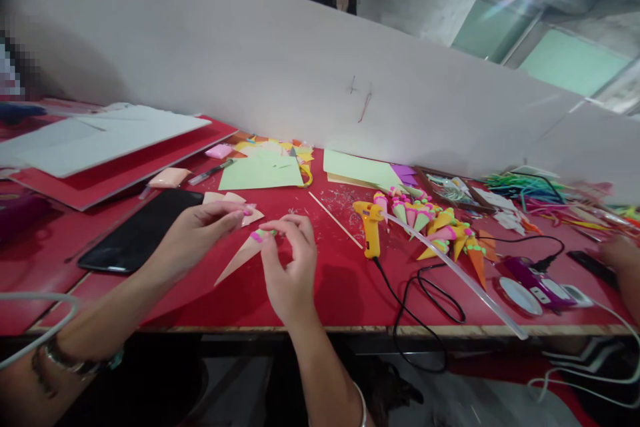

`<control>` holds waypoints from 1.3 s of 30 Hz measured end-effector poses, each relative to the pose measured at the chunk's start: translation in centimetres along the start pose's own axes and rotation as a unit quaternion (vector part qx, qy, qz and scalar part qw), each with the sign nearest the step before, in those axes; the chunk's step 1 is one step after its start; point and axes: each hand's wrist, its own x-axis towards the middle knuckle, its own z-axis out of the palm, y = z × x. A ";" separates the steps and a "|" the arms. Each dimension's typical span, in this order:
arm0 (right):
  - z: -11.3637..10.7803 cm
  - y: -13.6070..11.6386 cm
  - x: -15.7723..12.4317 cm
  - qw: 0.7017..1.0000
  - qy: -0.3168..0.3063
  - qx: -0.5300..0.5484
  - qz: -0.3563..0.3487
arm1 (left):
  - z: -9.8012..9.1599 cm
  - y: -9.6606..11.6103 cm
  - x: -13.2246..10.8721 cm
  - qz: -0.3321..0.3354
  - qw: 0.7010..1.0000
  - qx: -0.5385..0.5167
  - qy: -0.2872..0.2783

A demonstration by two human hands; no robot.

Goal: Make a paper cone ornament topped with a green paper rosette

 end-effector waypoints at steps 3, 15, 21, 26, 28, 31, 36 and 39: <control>0.1 -0.1 -0.1 1.000 -0.007 -0.017 -0.011 | 0.0 0.2 -0.1 0.036 0.997 0.065 0.003; 0.3 0.1 -0.2 0.999 -0.022 -0.033 -0.013 | 0.5 -0.5 -0.9 0.274 0.922 0.272 0.041; 0.3 0.3 -0.2 1.000 -0.021 -0.008 -0.004 | 0.7 -0.1 -1.2 0.293 0.914 0.274 0.054; 0.3 0.3 -0.2 1.000 0.003 0.001 -0.001 | 0.4 0.3 -0.6 0.080 0.989 0.123 0.033; 0.3 0.3 -0.2 1.000 0.004 -0.014 -0.016 | 0.3 0.1 -0.4 0.039 0.996 0.081 -0.018; 0.2 0.2 -0.2 0.997 -0.012 -0.057 -0.051 | 0.4 -0.1 -0.4 0.012 0.994 0.052 -0.099; -0.1 0.1 -0.3 0.994 -0.001 -0.084 -0.074 | 0.6 -0.3 -0.7 -0.017 0.990 -0.003 -0.139; -0.3 -0.1 -0.3 0.995 0.004 -0.073 -0.073 | 0.4 -0.2 -0.5 -0.027 0.993 -0.018 -0.117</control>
